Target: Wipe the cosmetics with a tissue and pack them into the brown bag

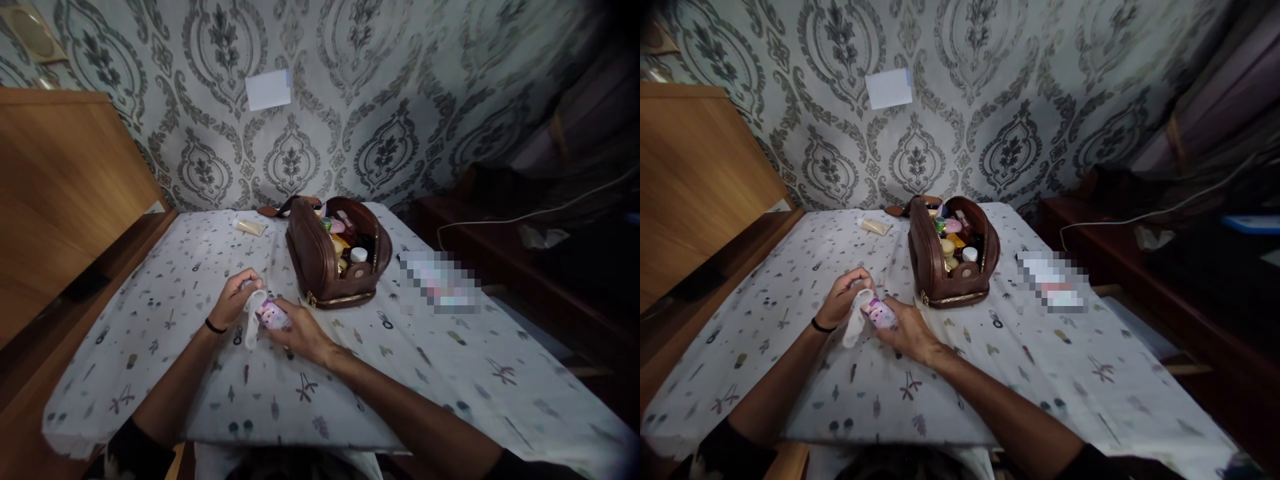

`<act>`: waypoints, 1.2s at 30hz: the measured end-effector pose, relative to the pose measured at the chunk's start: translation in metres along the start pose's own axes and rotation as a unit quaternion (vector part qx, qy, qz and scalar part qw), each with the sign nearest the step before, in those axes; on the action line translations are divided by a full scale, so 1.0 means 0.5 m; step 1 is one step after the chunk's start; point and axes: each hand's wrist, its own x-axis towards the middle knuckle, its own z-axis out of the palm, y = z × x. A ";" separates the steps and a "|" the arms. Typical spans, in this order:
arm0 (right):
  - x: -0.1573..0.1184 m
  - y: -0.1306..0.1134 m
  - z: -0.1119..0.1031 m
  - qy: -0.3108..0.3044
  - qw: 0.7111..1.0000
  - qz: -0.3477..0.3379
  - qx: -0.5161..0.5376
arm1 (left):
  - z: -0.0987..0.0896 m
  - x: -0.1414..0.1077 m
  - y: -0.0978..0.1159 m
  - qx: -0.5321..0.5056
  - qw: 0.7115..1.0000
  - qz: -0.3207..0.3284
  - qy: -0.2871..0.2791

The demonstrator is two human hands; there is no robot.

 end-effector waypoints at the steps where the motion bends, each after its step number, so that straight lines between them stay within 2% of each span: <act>1: -0.003 -0.001 0.001 -0.003 1.000 -0.013 -0.009 | -0.001 0.001 0.002 -0.003 1.000 -0.009 -0.007; 4: -0.008 -0.005 0.002 -0.004 0.999 -0.049 -0.023 | -0.008 0.006 0.010 0.020 0.999 -0.011 -0.027; 7: -0.008 -0.007 0.003 0.000 0.999 -0.053 -0.010 | -0.027 0.012 0.009 0.083 0.996 0.024 -0.001; 9: -0.006 -0.006 0.003 0.006 0.999 -0.035 0.038 | -0.048 0.014 0.001 0.137 0.989 0.049 0.012; 13: 0.004 0.000 0.002 0.041 0.987 0.009 0.153 | -0.082 0.014 -0.012 0.269 0.961 0.042 -0.057; 15: 0.009 0.003 0.002 0.040 0.978 0.029 0.203 | -0.084 0.011 -0.010 0.314 0.945 0.057 -0.064; 17: 0.011 0.005 0.001 0.021 0.964 0.053 0.258 | -0.076 0.006 -0.002 0.298 0.949 0.089 -0.041; 19: 0.012 0.006 0.002 0.002 0.950 0.071 0.305 | -0.063 0.000 0.009 0.222 0.969 0.101 -0.036; 22: 0.011 0.008 0.002 -0.016 0.938 0.070 0.339 | -0.047 -0.009 0.020 0.118 0.987 0.075 -0.078; 24: 0.011 0.010 0.003 -0.027 0.937 0.063 0.342 | -0.043 -0.011 0.023 0.101 0.987 0.062 -0.112; 28: 0.012 0.014 0.003 -0.041 0.947 0.051 0.313 | -0.044 -0.006 0.023 0.115 0.985 0.051 -0.122; 32: 0.009 0.014 0.002 -0.011 0.977 0.030 0.210 | -0.041 -0.001 0.016 0.130 0.986 0.025 -0.104; 36: 0.006 0.014 0.005 0.004 0.986 0.023 0.162 | -0.039 -0.002 0.006 0.156 0.983 0.040 -0.088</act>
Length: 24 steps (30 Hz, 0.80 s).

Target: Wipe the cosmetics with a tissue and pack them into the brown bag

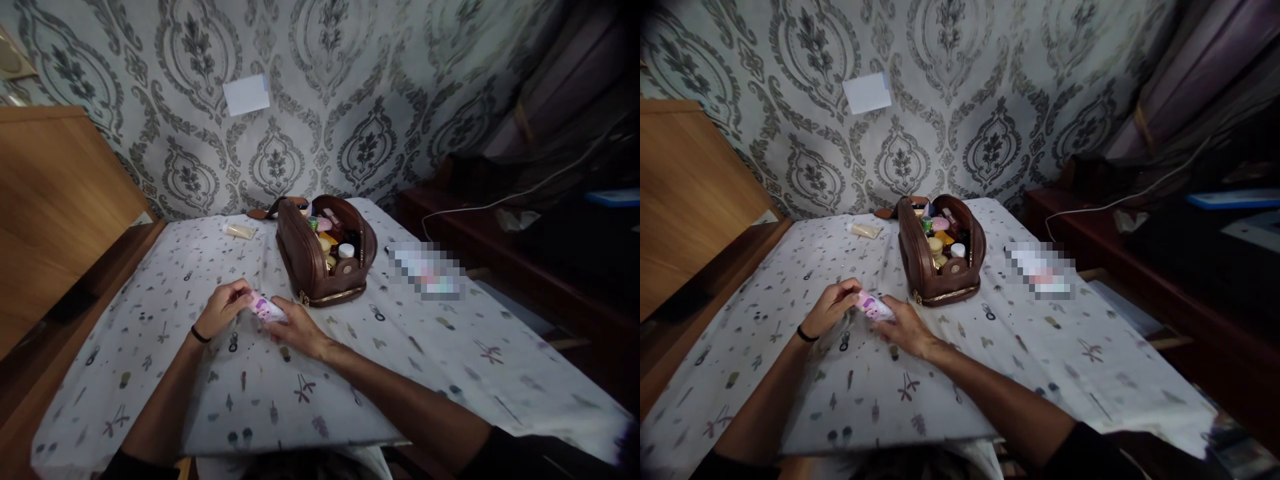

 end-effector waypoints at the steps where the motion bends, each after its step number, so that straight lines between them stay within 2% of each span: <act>1: 0.000 0.001 0.001 0.001 1.000 0.002 0.000 | 0.000 -0.001 0.000 0.004 1.000 0.006 0.000; 5: 0.003 0.002 -0.001 0.006 1.000 0.009 0.012 | -0.008 -0.007 0.014 -0.024 1.000 0.015 0.001; 10: 0.003 -0.004 -0.002 -0.001 1.000 0.012 0.020 | -0.011 -0.008 0.023 -0.039 0.997 -0.022 -0.055; 15: -0.002 -0.002 0.003 -0.004 1.000 0.017 0.005 | -0.002 -0.006 0.005 0.002 1.000 -0.020 -0.024; 20: 0.004 0.003 0.001 -0.002 0.999 0.033 0.032 | -0.010 -0.009 0.009 0.000 0.999 0.000 -0.046; 24: 0.007 0.002 -0.002 -0.004 0.998 0.039 0.047 | -0.014 -0.009 0.017 -0.005 0.998 -0.014 -0.066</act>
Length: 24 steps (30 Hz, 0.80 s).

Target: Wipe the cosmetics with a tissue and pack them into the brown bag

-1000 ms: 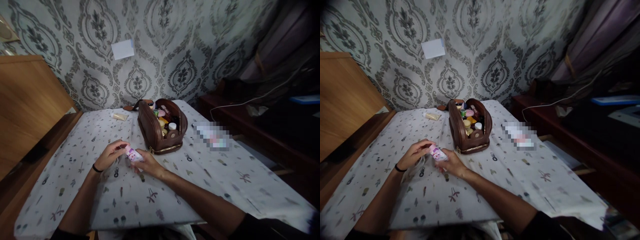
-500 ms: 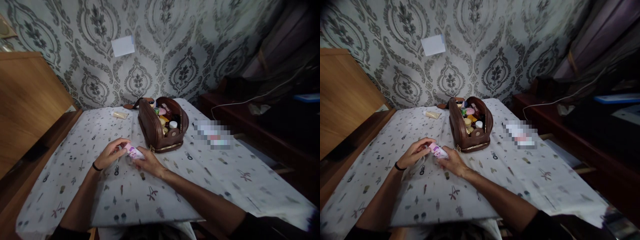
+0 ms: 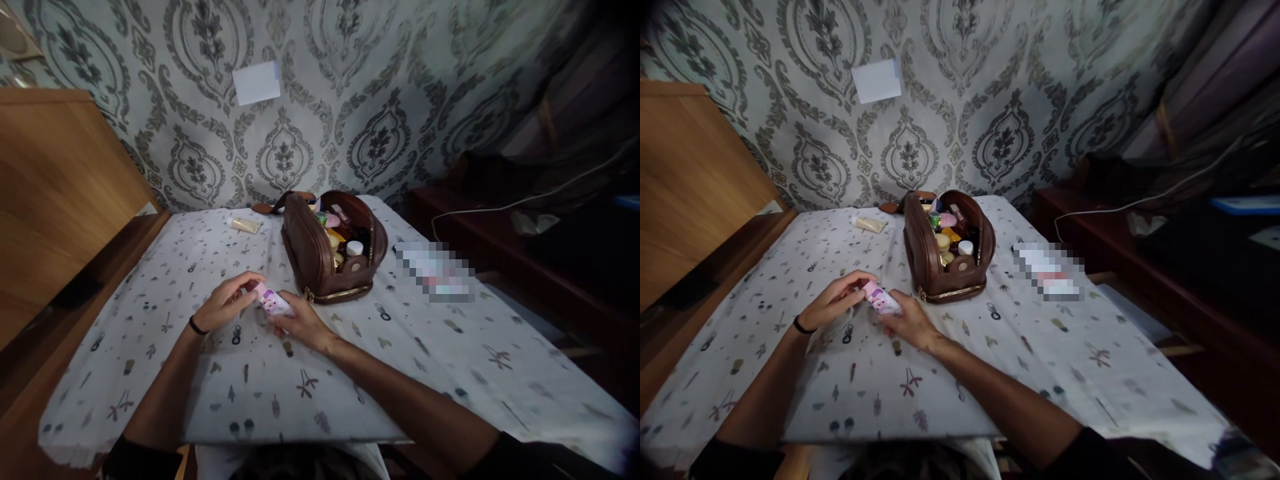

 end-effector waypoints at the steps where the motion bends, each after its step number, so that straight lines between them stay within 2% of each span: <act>1: 0.000 -0.001 0.000 0.001 1.000 -0.002 -0.006 | 0.001 0.000 0.000 -0.002 1.000 -0.006 0.002; 7: -0.005 -0.004 0.002 0.001 0.999 -0.008 -0.038 | 0.019 0.005 0.001 0.004 0.999 -0.027 0.042; 12: -0.006 -0.004 0.004 -0.005 0.999 0.004 -0.043 | 0.027 0.009 0.004 0.070 0.995 -0.021 0.073; 15: -0.005 -0.002 0.004 -0.003 0.999 0.010 -0.033 | 0.023 0.008 -0.001 0.079 0.994 -0.029 0.068; 21: -0.004 -0.003 0.003 -0.011 0.999 0.003 -0.034 | 0.006 0.002 -0.001 0.007 1.000 -0.018 0.004; 24: -0.005 -0.003 0.003 -0.007 0.999 -0.001 -0.048 | 0.006 0.002 -0.003 -0.010 1.000 -0.030 0.001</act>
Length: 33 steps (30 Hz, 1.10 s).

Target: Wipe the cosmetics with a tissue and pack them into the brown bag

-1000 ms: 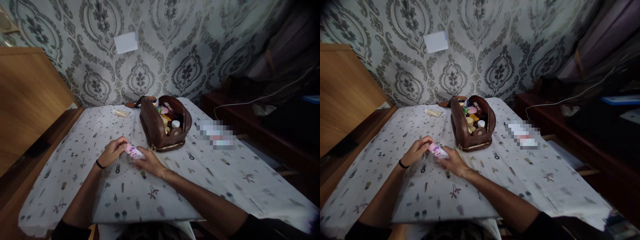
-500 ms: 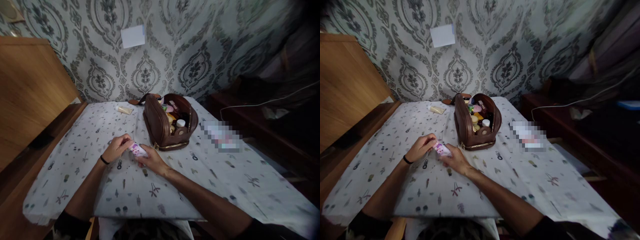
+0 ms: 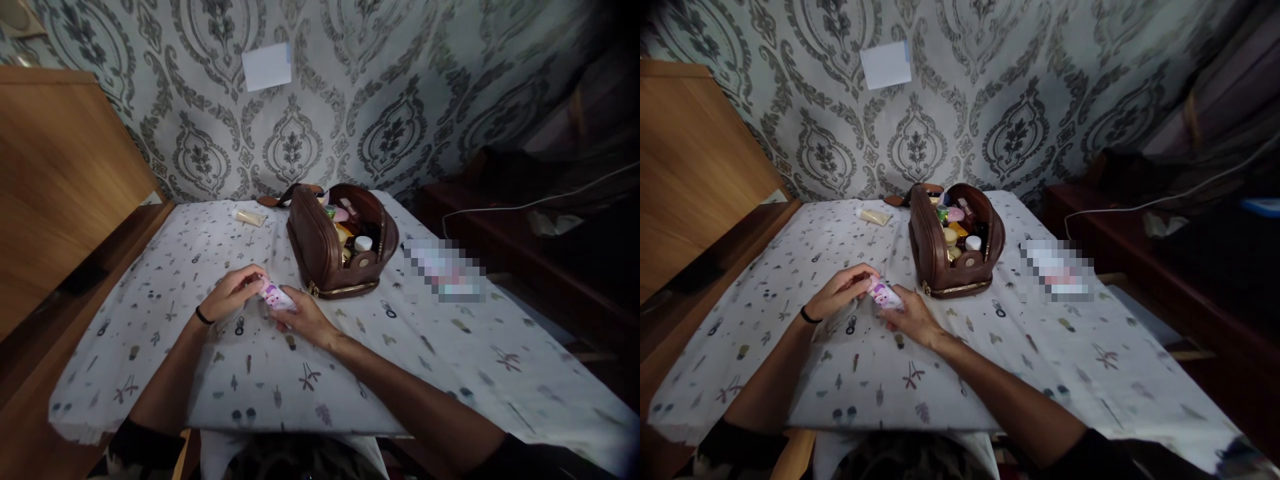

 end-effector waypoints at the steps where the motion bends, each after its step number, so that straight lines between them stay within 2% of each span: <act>1: 0.000 0.001 0.000 0.001 1.000 0.000 -0.005 | 0.002 0.000 -0.001 -0.003 1.000 -0.005 0.005; 12: -0.003 0.000 0.001 -0.001 1.000 0.005 -0.006 | 0.028 0.012 0.004 0.037 0.995 -0.003 0.089; 17: -0.002 0.000 0.001 0.002 1.000 0.007 0.013 | 0.017 0.006 -0.001 0.068 0.995 0.008 0.076; 22: 0.000 0.001 -0.001 0.001 1.000 0.005 0.018 | -0.006 0.000 0.004 0.010 1.000 0.009 -0.001; 24: 0.000 0.000 -0.001 -0.001 1.000 0.004 0.015 | -0.010 0.000 0.003 -0.014 1.000 -0.001 -0.016; 28: 0.001 0.003 0.001 0.003 1.000 0.005 0.010 | 0.000 0.002 -0.004 -0.019 0.999 -0.025 0.007; 33: 0.001 0.007 0.001 0.005 1.000 0.005 0.005 | 0.016 0.007 -0.009 0.014 0.999 -0.022 0.046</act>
